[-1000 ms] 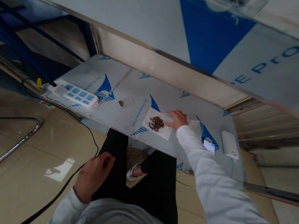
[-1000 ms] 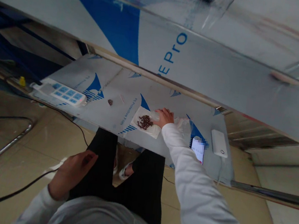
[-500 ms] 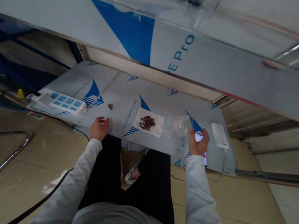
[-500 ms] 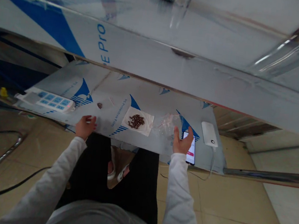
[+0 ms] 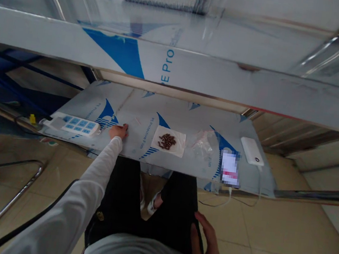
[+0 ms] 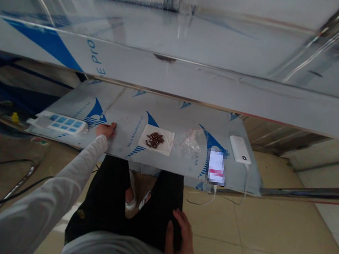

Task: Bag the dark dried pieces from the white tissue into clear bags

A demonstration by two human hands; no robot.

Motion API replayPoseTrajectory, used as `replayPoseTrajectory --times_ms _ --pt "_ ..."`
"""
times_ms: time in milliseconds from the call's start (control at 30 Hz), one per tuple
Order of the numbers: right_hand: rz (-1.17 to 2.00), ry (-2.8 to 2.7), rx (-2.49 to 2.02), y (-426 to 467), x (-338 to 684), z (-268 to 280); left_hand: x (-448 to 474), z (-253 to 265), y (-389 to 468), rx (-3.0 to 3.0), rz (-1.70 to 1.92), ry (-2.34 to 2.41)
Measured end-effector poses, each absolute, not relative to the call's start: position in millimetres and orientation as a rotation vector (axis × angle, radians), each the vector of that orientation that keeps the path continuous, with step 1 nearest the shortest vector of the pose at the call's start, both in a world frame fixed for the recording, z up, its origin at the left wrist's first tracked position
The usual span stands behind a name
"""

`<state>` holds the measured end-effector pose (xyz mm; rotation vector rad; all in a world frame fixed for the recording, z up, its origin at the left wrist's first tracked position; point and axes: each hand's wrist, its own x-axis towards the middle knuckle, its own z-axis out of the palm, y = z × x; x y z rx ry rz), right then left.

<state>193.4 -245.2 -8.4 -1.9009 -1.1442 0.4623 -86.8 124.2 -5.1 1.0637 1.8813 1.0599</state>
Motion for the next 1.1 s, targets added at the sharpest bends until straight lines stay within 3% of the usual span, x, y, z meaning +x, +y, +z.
replayPoseTrajectory --times_ms 233,433,667,900,1100 --pt "0.490 -1.149 -1.790 -191.9 200.5 20.8 -73.7 3.3 94.2 1.005 1.141 1.879" --pt "0.797 -1.084 -1.627 -158.5 170.9 22.6 -34.4 16.3 -10.0 0.977 1.199 1.503" --pt "1.194 -0.774 -1.381 -132.8 141.9 46.7 -19.7 41.8 -94.0 0.759 0.939 0.922" --pt "1.099 -0.729 -1.410 -143.2 142.2 46.0 -15.3 35.3 -103.2 0.655 0.942 1.037" --pt "0.639 -1.300 -1.512 -149.2 139.6 60.0 -0.6 58.4 -108.1 0.923 1.036 1.260"
